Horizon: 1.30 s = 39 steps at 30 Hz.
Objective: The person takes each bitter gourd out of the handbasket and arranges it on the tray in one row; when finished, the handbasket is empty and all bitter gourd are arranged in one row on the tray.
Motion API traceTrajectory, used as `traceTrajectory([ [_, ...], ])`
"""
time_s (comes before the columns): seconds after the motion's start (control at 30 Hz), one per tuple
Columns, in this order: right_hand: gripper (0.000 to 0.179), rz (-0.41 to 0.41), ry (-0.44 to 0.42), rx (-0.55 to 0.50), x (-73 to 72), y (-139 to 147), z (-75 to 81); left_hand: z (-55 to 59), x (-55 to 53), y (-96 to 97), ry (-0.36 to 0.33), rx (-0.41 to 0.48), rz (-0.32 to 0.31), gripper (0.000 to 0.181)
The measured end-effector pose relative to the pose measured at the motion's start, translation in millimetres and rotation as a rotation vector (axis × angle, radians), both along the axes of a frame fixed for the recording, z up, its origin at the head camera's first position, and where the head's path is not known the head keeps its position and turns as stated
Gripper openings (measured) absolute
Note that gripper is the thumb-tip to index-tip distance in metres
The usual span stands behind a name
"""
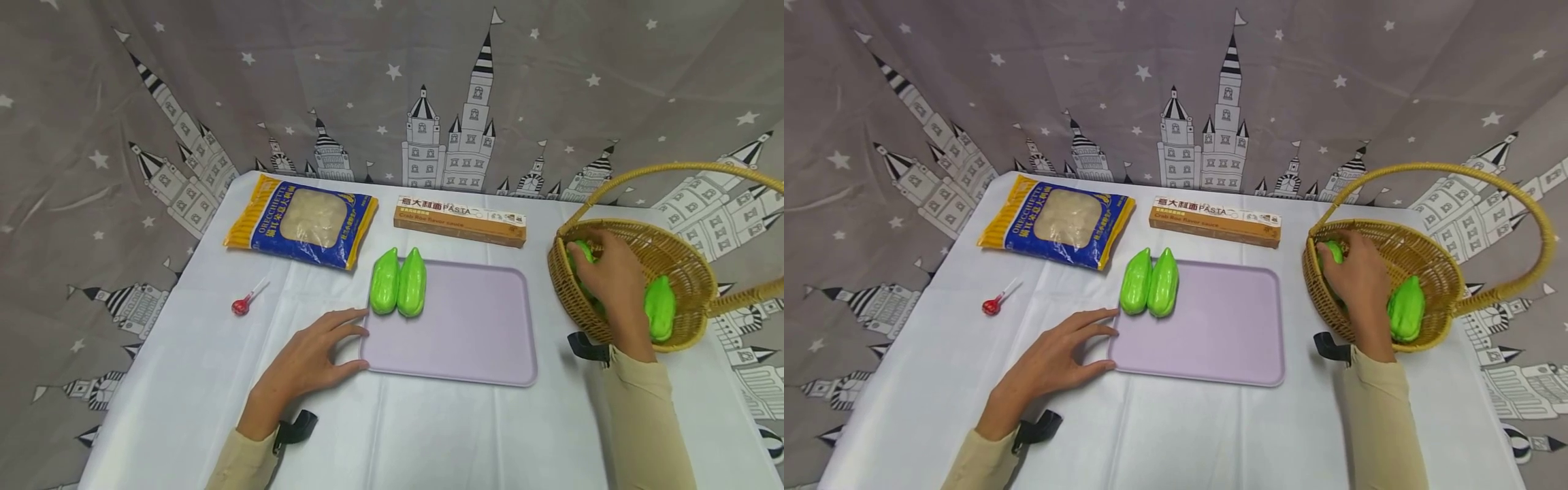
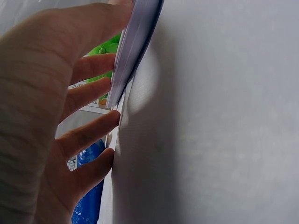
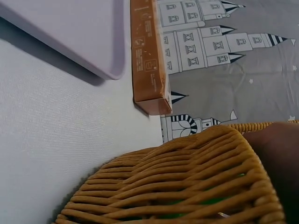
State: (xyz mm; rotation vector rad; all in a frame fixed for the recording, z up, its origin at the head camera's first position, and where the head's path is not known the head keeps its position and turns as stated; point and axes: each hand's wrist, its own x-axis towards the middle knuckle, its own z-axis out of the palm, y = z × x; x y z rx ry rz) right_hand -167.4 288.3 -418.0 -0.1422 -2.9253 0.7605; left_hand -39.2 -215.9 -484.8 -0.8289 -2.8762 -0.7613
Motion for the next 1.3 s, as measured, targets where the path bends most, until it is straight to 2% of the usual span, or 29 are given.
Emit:
traceTrajectory([
  [0.2,0.06,0.026,-0.013,0.009,1.3,1,3.7,-0.7,0.2,0.3,0.0,0.002,0.001,0.05],
  [0.47,0.065,0.049,-0.094,0.044,7.0,6,9.1,-0.2,1.0,0.7,-0.003,0.003,0.007,0.05],
  [0.6,0.062,0.064,-0.113,0.044,10.4,7,11.9,0.0,1.3,0.5,-0.006,0.008,0.008,0.05],
  [0.73,0.058,0.068,-0.111,0.016,14.4,5,14.5,-0.5,0.9,0.0,-0.004,0.006,0.007,0.05],
  [0.93,0.062,0.03,-0.109,-0.018,20.0,3,18.2,-0.6,0.7,-0.1,0.001,0.011,0.002,0.05],
  [1.1,0.064,0.006,-0.101,-0.031,24.6,2,19.8,0.1,0.3,-0.3,-0.023,0.001,0.007,0.049],
  [1.3,0.062,0.007,-0.056,-0.058,31.0,2,18.5,1.1,1.0,0.3,-0.034,0.001,0.01,0.049],
])
